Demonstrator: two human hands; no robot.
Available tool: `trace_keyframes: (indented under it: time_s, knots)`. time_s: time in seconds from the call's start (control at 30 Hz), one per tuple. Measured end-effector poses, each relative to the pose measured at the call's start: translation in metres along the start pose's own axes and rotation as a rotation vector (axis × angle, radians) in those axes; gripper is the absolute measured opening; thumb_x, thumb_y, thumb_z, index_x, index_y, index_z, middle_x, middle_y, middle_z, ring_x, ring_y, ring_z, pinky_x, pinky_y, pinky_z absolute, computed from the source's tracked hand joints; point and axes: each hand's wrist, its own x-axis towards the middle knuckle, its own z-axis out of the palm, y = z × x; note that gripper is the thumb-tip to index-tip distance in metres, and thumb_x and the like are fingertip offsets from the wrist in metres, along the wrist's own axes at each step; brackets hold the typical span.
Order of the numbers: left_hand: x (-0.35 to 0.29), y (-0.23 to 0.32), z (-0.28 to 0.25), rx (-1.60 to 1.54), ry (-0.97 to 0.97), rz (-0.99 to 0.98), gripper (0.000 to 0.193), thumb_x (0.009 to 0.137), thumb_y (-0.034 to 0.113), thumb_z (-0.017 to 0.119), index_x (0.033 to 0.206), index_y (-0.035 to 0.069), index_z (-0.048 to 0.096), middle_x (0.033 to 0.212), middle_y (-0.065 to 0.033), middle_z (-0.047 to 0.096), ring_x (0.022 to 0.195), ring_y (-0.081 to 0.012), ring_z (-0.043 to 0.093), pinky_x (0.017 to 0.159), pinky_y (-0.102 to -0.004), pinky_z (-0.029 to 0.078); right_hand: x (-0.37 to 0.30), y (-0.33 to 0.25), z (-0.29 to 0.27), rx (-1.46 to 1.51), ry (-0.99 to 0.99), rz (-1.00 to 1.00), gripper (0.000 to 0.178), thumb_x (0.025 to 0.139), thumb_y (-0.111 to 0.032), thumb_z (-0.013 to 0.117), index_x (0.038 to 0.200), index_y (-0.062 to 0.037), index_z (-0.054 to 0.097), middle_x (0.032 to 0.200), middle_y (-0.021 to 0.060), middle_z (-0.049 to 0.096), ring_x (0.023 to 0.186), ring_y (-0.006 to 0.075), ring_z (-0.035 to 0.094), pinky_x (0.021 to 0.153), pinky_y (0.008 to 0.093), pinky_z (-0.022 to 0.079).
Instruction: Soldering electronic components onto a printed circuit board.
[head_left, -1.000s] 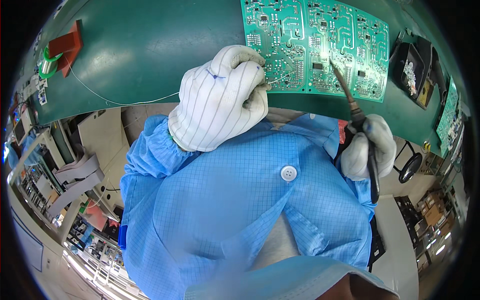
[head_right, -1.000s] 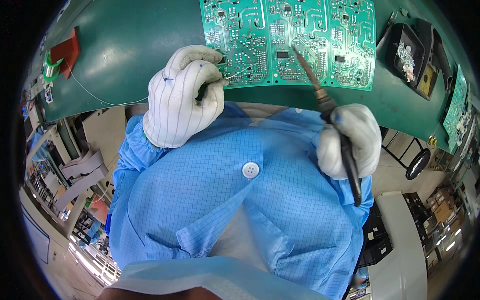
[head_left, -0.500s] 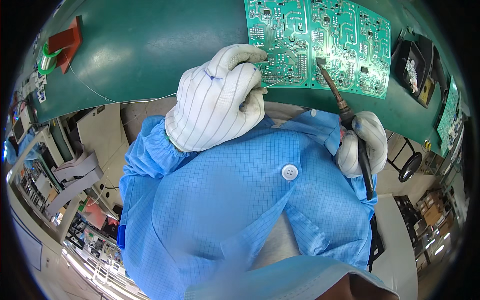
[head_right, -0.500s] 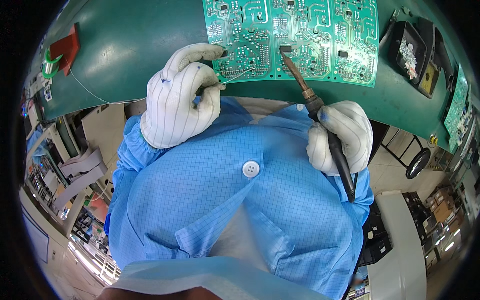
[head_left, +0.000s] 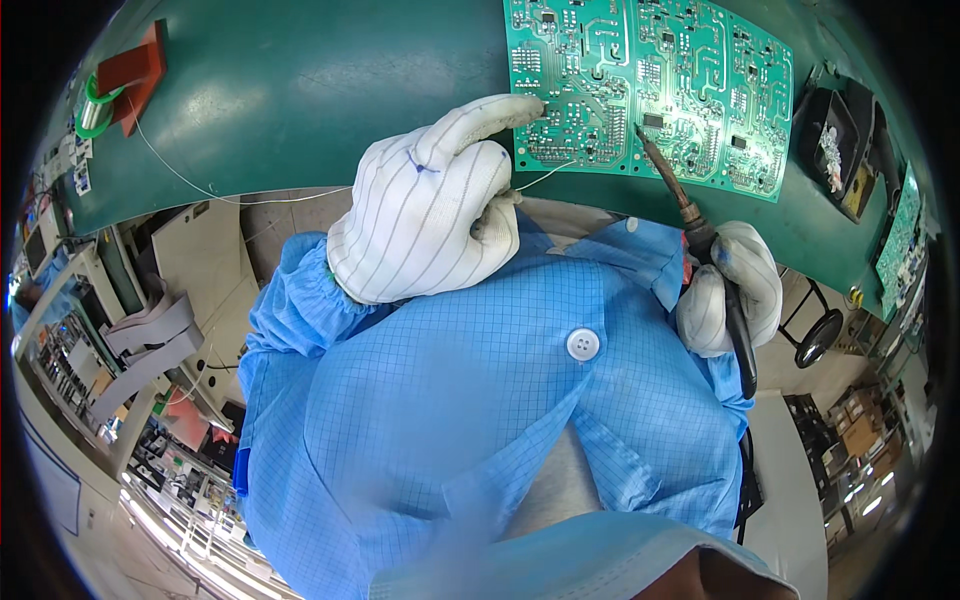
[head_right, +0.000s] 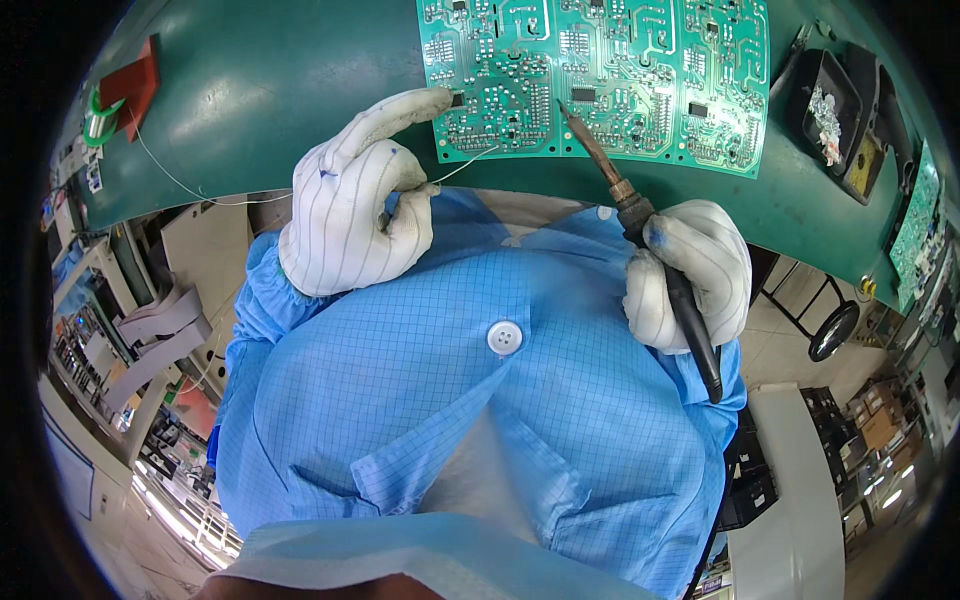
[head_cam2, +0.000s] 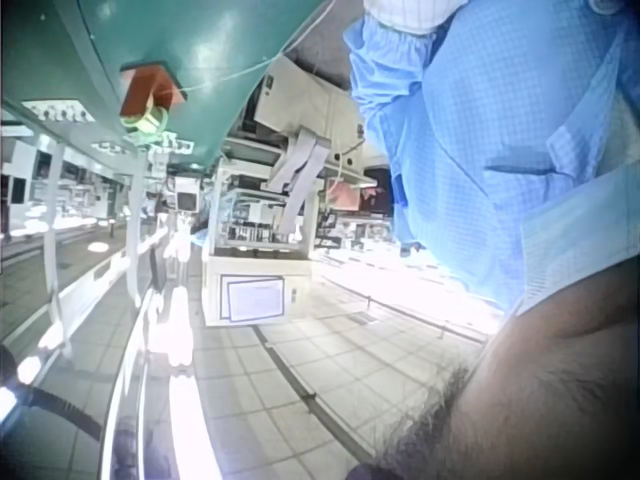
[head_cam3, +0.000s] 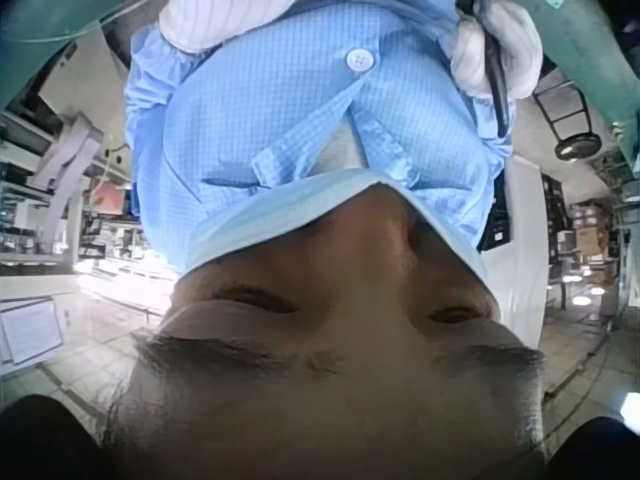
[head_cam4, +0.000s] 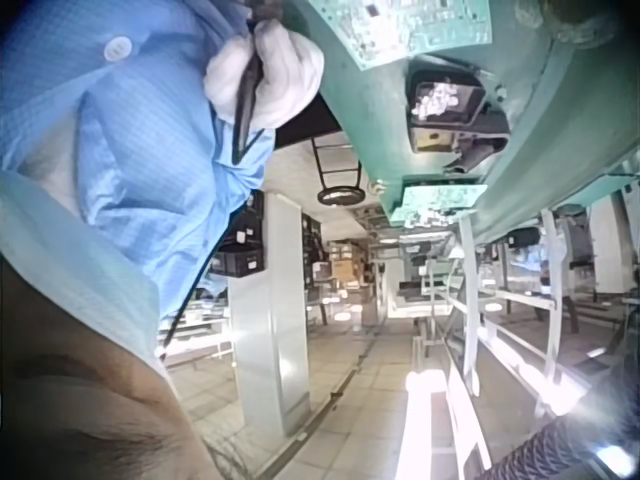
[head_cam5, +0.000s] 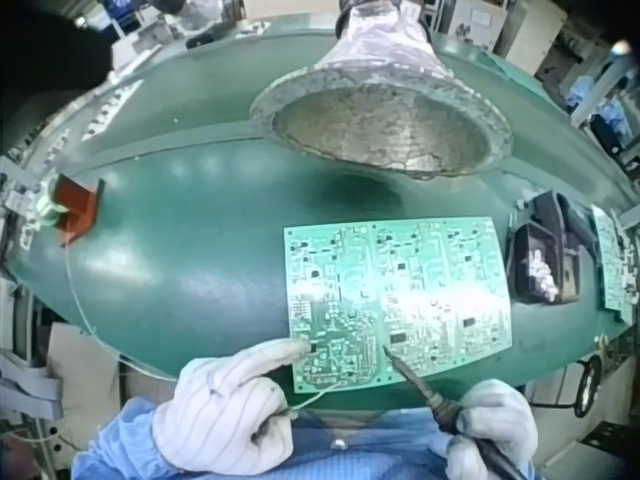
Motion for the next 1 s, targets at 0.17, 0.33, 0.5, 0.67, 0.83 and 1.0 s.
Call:
trace_keyframes:
  time_s: [0.17, 0.33, 0.5, 0.67, 0.83, 1.0]
  knots:
    - [-0.003, 0.001, -0.003, -0.017, -0.058, -0.024, 0.019, 0.062, 0.000, 0.065, 0.076, 0.004, 0.052, 0.128, -0.0181, 0.068, 0.069, -0.0235, 0.065, 0.059, -0.0325, 0.054, 0.006, 0.000, -0.001, 0.072, -0.023, 0.008, 0.033, 0.065, -0.001, 0.071, 0.096, 0.0064, 0.065, 0.081, 0.0182, 0.069, 0.058, 0.0299, 0.064, 0.053, 0.0402, 0.054]
    - [-0.004, 0.001, -0.003, -0.008, -0.055, -0.004, 0.018, 0.062, 0.002, 0.064, 0.074, 0.004, 0.051, 0.130, -0.0191, 0.067, 0.071, -0.0243, 0.067, 0.062, -0.0335, 0.056, 0.013, -0.002, 0.002, 0.142, -0.051, 0.037, 0.033, 0.058, -0.004, 0.071, 0.089, 0.0046, 0.066, 0.075, 0.0162, 0.069, 0.056, 0.0287, 0.063, 0.051, 0.0394, 0.052]
    - [-0.006, -0.001, -0.001, 0.012, -0.033, 0.017, 0.017, 0.062, 0.003, 0.064, 0.074, 0.004, 0.051, 0.131, -0.0183, 0.067, 0.073, -0.0239, 0.067, 0.063, -0.0333, 0.056, 0.023, -0.003, 0.009, 0.170, -0.113, 0.016, 0.030, 0.056, -0.008, 0.071, 0.083, 0.0035, 0.068, 0.071, 0.0134, 0.068, 0.053, 0.0271, 0.062, 0.048, 0.0389, 0.051]
    - [-0.006, 0.000, -0.001, 0.008, -0.070, -0.020, 0.018, 0.062, 0.004, 0.065, 0.073, 0.005, 0.051, 0.132, -0.0164, 0.067, 0.073, -0.0228, 0.067, 0.062, -0.0329, 0.056, 0.032, -0.003, 0.009, 0.169, -0.203, 0.009, 0.031, 0.058, -0.011, 0.074, 0.085, 0.0034, 0.071, 0.075, 0.0119, 0.070, 0.056, 0.0277, 0.063, 0.051, 0.0385, 0.052]
    - [-0.006, 0.001, -0.002, 0.007, -0.084, -0.036, 0.017, 0.061, 0.002, 0.064, 0.072, 0.005, 0.051, 0.135, -0.0169, 0.066, 0.074, -0.0222, 0.068, 0.063, -0.0321, 0.055, 0.038, -0.001, 0.005, 0.182, -0.271, 0.001, 0.032, 0.060, -0.013, 0.075, 0.088, 0.0026, 0.073, 0.078, 0.0117, 0.072, 0.058, 0.0282, 0.064, 0.054, 0.0391, 0.053]
    - [-0.007, 0.000, -0.001, 0.001, -0.069, -0.033, 0.018, 0.063, 0.006, 0.067, 0.072, 0.006, 0.051, 0.134, -0.0137, 0.067, 0.072, -0.0219, 0.066, 0.061, -0.0329, 0.055, 0.048, 0.005, -0.001, 0.202, -0.331, -0.016, 0.031, 0.062, -0.016, 0.076, 0.087, 0.0020, 0.073, 0.078, 0.0126, 0.072, 0.060, 0.0285, 0.064, 0.054, 0.0395, 0.051]
